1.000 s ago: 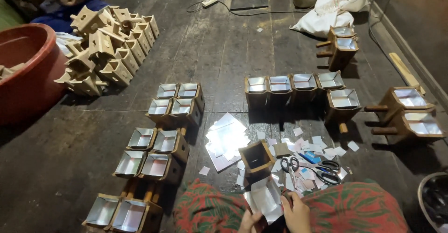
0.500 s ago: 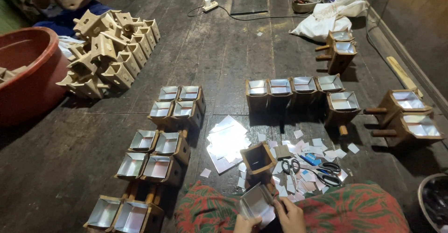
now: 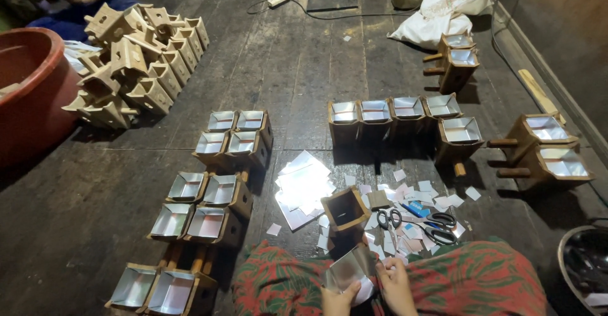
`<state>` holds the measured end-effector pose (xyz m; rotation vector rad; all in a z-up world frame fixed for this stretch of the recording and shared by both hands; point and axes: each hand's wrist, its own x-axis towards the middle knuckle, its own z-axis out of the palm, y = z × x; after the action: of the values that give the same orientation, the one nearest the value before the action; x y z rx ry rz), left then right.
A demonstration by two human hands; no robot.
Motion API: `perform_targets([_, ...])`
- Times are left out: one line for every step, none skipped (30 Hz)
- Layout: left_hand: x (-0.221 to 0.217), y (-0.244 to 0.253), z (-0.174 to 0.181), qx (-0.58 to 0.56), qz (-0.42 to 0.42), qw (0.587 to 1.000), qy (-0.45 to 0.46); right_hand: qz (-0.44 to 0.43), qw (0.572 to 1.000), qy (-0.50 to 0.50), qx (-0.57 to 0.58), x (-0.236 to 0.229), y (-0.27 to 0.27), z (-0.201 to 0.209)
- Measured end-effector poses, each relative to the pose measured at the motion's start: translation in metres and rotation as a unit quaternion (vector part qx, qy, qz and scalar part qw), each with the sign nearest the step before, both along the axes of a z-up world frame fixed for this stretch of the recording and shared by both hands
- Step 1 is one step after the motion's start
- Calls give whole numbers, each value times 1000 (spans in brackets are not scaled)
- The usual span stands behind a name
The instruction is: The person lines the interior of wooden lantern frames with reflective silver sheets, pressing them into place by hand.
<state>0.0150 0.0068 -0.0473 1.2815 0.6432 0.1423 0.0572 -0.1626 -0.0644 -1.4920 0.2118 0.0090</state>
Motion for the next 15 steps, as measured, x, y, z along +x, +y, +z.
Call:
perform_targets([0, -5, -10, -1, -1, 1000, 3, -1, 1000, 3, -1, 0, -1, -3])
perform_targets([0, -10, -21, 12, 33, 999, 38, -5, 1000, 2, -19, 1, -2, -6])
perform_targets([-1, -13, -31, 25, 69, 995, 73, -7, 999, 1, -37, 1, -2, -9])
perform_targets([-5, -14, -24, 25, 69, 994, 77, -6, 999, 5, -37, -2, 1, -5])
perform_targets([-6, -17, -17, 56, 68, 995, 53, 11, 1000, -4, -19, -1, 2, -1])
perform_targets([-8, -19, -10, 87, 66, 994, 29, 28, 1000, -12, 0, -1, 2, 5])
perform_targets([-5, -19, -5, 87, 67, 994, 28, 29, 999, -13, 0, 0, 4, 9])
perform_targets([-3, -19, 1, 60, 86, 994, 7, 30, 999, -14, 5, 0, 5, 13])
perform_targets([-5, -20, 5, 32, 105, 994, -13, 32, 999, -13, 10, -4, 6, 16])
perform_targets([-8, -17, 5, 32, 107, 994, -11, 33, 999, -11, 10, -9, 2, 18])
perform_targets([-5, -12, 7, 98, 90, 991, -6, 26, 999, 28, 16, -8, 1, 22])
perform_targets([-3, -6, 9, 164, 73, 984, -1, 20, 997, 68, 22, -8, 0, 25])
perform_targets([1, -10, 10, 163, 78, 984, -7, 24, 998, 61, 21, -2, -2, 11])
perform_targets([4, -14, 10, 88, 116, 989, -14, 43, 994, 72, 71, 4, -5, -4])
perform_targets([1, -16, 12, 15, 148, 989, -16, 58, 987, 87, 122, 1, -7, -19])
